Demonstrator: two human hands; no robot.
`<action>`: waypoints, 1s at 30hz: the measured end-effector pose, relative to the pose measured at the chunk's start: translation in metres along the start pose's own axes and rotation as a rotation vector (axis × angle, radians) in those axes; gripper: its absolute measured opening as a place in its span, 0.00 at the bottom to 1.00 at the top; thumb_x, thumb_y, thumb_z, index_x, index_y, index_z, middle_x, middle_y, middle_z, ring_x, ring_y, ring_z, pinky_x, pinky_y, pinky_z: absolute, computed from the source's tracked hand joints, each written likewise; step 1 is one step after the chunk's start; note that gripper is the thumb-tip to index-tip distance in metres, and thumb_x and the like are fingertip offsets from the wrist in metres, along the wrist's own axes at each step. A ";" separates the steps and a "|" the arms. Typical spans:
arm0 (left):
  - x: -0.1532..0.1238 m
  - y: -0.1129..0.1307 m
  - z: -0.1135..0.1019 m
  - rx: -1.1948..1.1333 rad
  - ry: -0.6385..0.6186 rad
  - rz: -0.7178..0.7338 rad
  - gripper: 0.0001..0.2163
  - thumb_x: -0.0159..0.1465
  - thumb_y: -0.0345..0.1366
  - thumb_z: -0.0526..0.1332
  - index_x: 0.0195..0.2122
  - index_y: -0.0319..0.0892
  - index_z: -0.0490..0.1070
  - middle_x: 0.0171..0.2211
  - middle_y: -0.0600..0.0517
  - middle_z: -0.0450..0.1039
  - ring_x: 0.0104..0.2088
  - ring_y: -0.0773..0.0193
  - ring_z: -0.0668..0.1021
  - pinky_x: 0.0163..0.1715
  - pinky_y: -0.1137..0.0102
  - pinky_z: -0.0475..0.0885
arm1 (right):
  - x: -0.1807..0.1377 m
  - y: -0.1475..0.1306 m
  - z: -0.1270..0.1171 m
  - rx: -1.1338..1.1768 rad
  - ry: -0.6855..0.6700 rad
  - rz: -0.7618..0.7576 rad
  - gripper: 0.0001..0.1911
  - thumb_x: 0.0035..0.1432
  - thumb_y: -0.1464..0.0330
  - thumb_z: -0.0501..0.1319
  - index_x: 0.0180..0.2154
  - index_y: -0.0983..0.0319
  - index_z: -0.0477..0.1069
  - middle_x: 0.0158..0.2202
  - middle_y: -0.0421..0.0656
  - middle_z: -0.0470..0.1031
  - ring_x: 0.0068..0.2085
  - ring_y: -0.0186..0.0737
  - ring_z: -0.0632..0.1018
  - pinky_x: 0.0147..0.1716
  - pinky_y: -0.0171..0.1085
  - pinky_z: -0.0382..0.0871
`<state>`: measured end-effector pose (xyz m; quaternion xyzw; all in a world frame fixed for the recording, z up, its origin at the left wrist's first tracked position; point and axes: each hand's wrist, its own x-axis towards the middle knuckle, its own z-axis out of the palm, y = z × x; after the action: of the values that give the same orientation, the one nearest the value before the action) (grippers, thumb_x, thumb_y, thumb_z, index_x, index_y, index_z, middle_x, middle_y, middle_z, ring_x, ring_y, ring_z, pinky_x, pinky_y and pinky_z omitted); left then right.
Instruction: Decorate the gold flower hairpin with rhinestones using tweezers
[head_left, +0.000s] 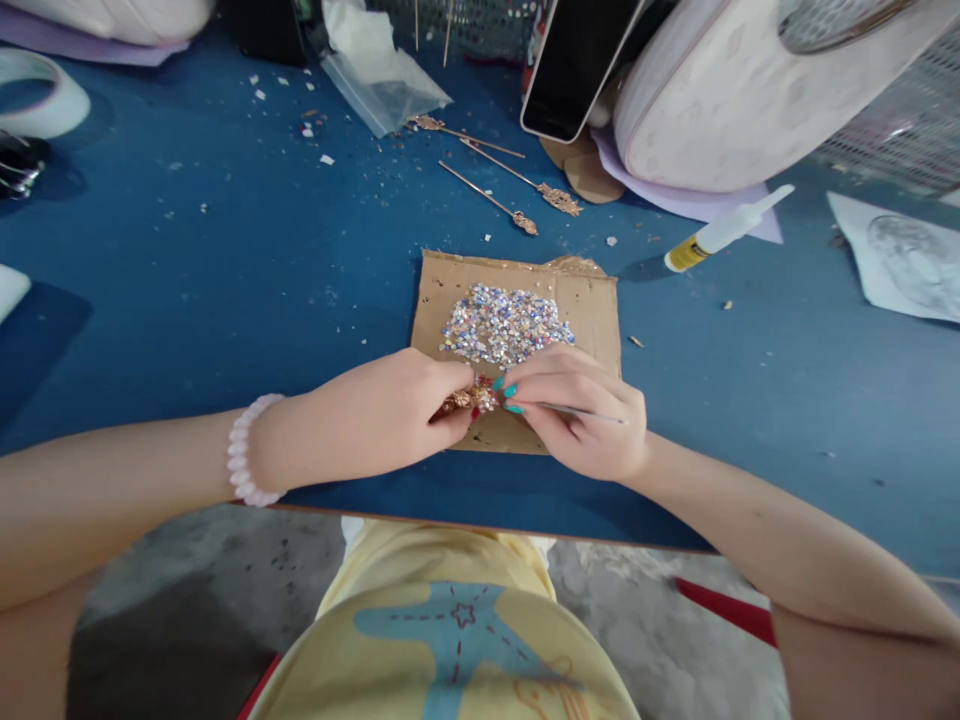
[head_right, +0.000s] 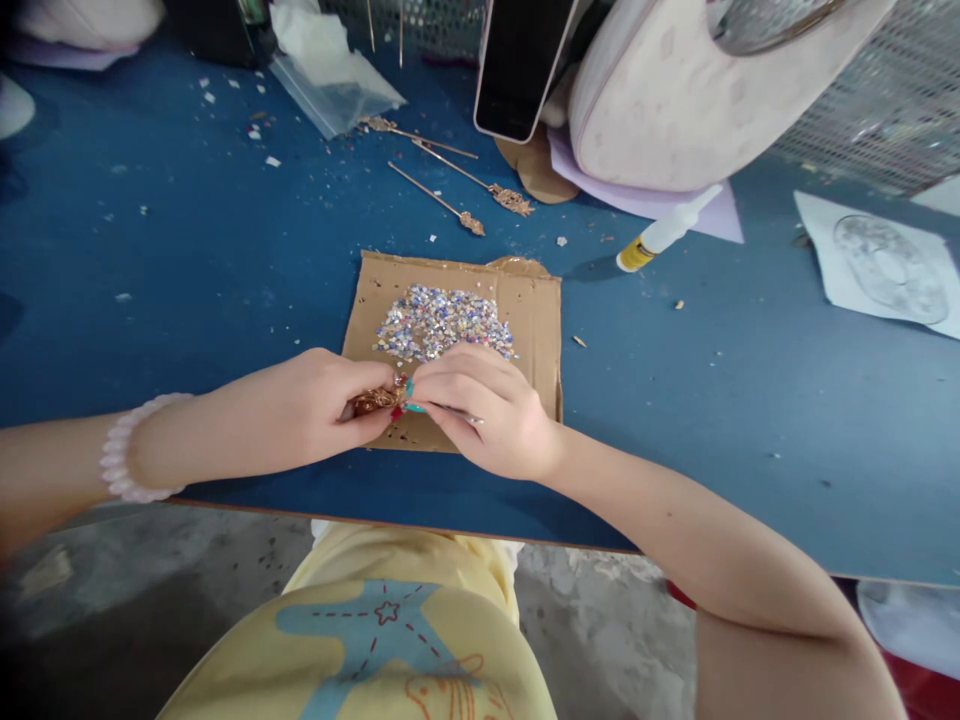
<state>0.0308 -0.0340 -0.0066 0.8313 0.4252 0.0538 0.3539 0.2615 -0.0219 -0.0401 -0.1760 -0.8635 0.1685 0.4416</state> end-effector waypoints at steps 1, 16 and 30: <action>0.000 0.000 0.000 0.001 0.000 -0.001 0.10 0.69 0.35 0.56 0.29 0.46 0.60 0.20 0.59 0.64 0.20 0.67 0.66 0.25 0.68 0.55 | 0.000 0.000 0.000 -0.001 0.001 0.003 0.09 0.66 0.79 0.62 0.44 0.61 0.73 0.38 0.46 0.83 0.39 0.39 0.84 0.41 0.42 0.83; 0.001 -0.001 -0.004 -0.024 -0.014 -0.002 0.08 0.69 0.35 0.57 0.30 0.45 0.66 0.21 0.59 0.67 0.20 0.68 0.68 0.24 0.69 0.57 | 0.002 0.002 -0.004 0.020 0.038 0.013 0.10 0.64 0.80 0.63 0.43 0.61 0.75 0.38 0.46 0.84 0.39 0.40 0.85 0.39 0.41 0.83; 0.004 -0.002 -0.023 -0.214 -0.325 -0.163 0.11 0.68 0.38 0.58 0.27 0.46 0.67 0.25 0.59 0.78 0.17 0.69 0.78 0.20 0.73 0.68 | 0.003 0.014 -0.004 -0.084 0.000 0.418 0.07 0.64 0.74 0.64 0.37 0.59 0.80 0.35 0.41 0.84 0.37 0.39 0.83 0.35 0.37 0.77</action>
<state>0.0235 -0.0177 0.0080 0.7496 0.4204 -0.0650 0.5071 0.2654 -0.0074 -0.0421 -0.3694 -0.8145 0.2204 0.3892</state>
